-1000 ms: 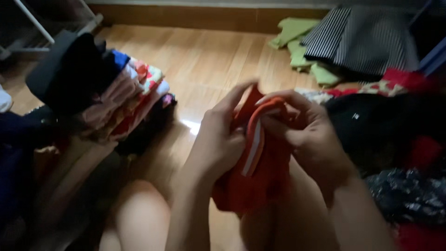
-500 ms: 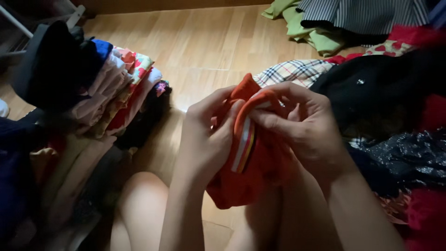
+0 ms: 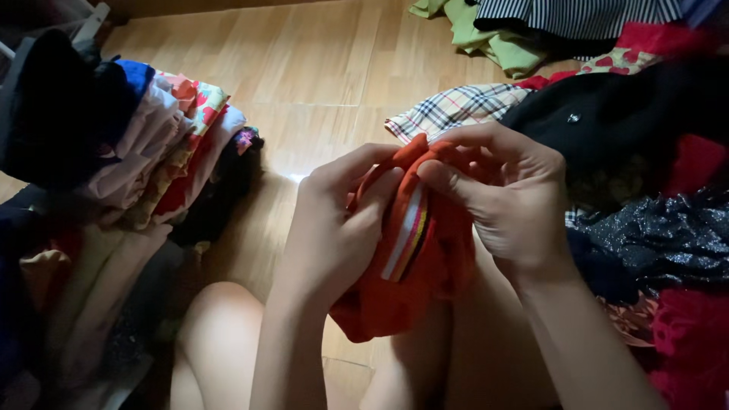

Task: The person folds an orange shirt, a black garment, a plaid skirt, and a sparkly grey shirt by hand while sitting on the floor, placing each item onto a stack of folded clothes.

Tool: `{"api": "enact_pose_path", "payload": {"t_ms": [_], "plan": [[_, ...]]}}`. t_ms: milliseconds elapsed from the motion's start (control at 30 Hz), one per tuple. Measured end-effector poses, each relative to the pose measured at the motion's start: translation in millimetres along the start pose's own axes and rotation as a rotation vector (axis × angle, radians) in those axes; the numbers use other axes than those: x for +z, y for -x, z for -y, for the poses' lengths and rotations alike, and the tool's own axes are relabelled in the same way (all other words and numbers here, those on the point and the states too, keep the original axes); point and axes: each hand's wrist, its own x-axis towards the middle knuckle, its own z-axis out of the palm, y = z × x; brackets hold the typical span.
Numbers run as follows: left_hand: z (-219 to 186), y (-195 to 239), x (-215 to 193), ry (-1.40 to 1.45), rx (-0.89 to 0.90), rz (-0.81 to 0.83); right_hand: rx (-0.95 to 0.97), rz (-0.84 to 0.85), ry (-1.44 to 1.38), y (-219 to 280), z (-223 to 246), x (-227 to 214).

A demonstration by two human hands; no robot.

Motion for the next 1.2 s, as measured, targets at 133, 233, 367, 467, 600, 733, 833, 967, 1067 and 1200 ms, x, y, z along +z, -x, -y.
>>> {"api": "enact_pose_path", "payload": {"t_ms": [133, 233, 367, 467, 600, 733, 833, 967, 1067, 1200], "plan": [[-0.1, -0.1, 1.1, 0.039, -0.035, -0.001, 0.029, -0.034, 0.02, 1.8, -3.5, 3.8], [7.1, -0.9, 4.3, 0.059, -0.059, -0.023, 0.019, -0.024, 0.01, 2.5, -3.3, 9.6], [8.6, -1.3, 1.7, -0.005, -0.02, -0.017, -0.054, -0.078, 0.114, 4.4, 0.4, 17.1], [7.7, -0.4, -3.6, -0.057, -0.058, 0.049, -0.155, -0.046, 0.245, 5.4, -3.4, 12.0], [12.8, 2.5, -8.2, -0.006, -0.038, 0.103, -0.033, 0.084, 0.25, 2.5, -3.3, 10.0], [15.8, 6.2, -13.1, 0.051, -0.159, 0.121, 0.068, 0.147, 0.114, 3.6, -7.3, 13.0], [33.4, 4.2, -27.9, -0.31, -0.411, 0.107, 0.007, 0.008, 0.181, -6.1, -10.7, 10.5], [34.2, 0.9, -61.1, -0.646, -0.906, 0.312, 0.038, -0.001, 0.151, -24.3, -7.7, 12.4], [94.5, -38.5, -100.1, -0.865, -0.964, 0.152, 0.008, 0.057, 0.201, -47.7, -28.7, 17.5], [71.7, -63.1, -165.7, -0.69, -0.148, -0.507, -0.107, 0.036, 0.425, -86.9, 13.6, 46.7]]}}
